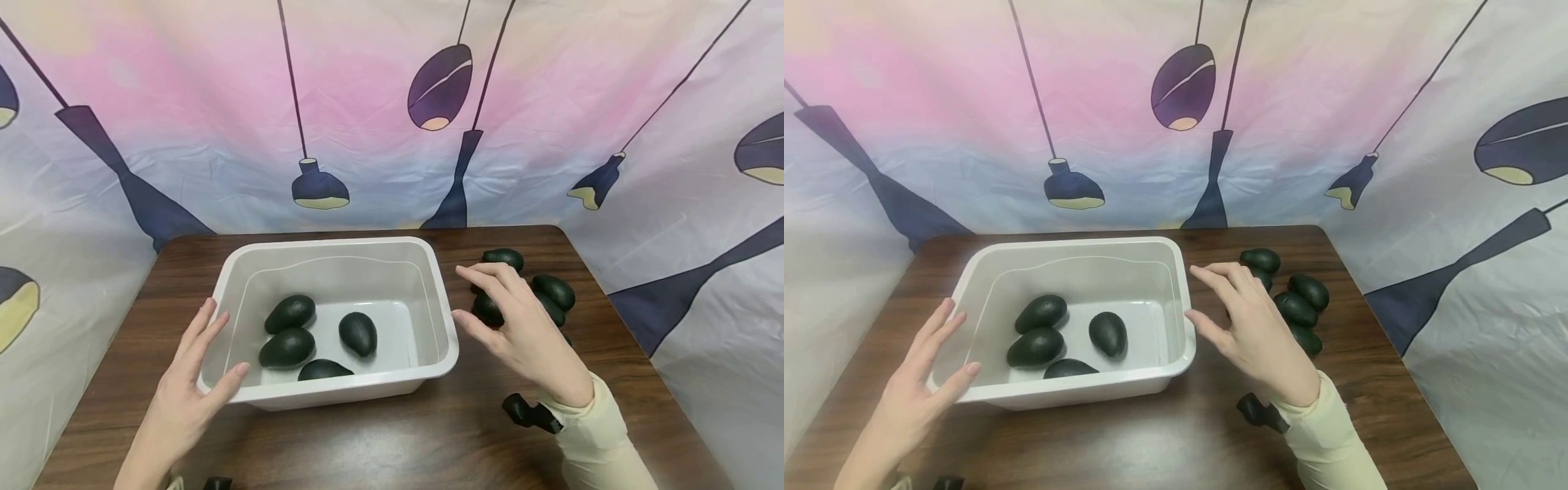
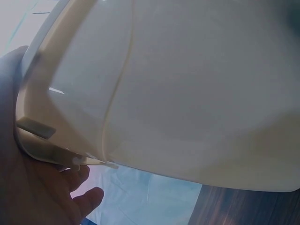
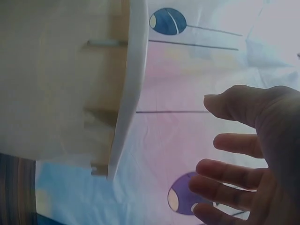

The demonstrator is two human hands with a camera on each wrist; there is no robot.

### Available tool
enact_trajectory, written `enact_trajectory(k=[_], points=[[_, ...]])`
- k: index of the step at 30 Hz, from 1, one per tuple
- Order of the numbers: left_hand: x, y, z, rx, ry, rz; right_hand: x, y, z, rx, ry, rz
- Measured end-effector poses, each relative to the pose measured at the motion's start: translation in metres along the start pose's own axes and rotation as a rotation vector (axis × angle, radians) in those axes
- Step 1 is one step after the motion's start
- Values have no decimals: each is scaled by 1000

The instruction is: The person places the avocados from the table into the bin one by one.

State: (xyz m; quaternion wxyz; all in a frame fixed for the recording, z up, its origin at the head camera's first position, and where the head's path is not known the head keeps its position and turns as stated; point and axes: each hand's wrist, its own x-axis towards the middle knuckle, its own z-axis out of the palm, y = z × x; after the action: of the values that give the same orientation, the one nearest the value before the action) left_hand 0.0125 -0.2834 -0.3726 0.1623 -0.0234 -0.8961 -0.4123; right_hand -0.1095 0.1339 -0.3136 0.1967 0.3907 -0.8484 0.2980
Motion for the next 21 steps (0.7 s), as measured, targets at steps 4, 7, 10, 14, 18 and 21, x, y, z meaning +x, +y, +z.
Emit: enact_trajectory(k=[4,7,10,14,18,21], points=[[0,0,0,1,8,4,-5,7,-4,-1,39,16],[0,0,1,-2,13,9,-10,12,-7,-16,46,58],[0,0,1,-2,15,15,-17,19,-11,-45,36,116],[0,0,1,0,18,17,-26,28,-13,-81,40,165],[0,0,1,1,13,11,-34,39,-14,-94,49,221],[0,0,1,0,8,7,-39,48,-14,-94,54,274]])
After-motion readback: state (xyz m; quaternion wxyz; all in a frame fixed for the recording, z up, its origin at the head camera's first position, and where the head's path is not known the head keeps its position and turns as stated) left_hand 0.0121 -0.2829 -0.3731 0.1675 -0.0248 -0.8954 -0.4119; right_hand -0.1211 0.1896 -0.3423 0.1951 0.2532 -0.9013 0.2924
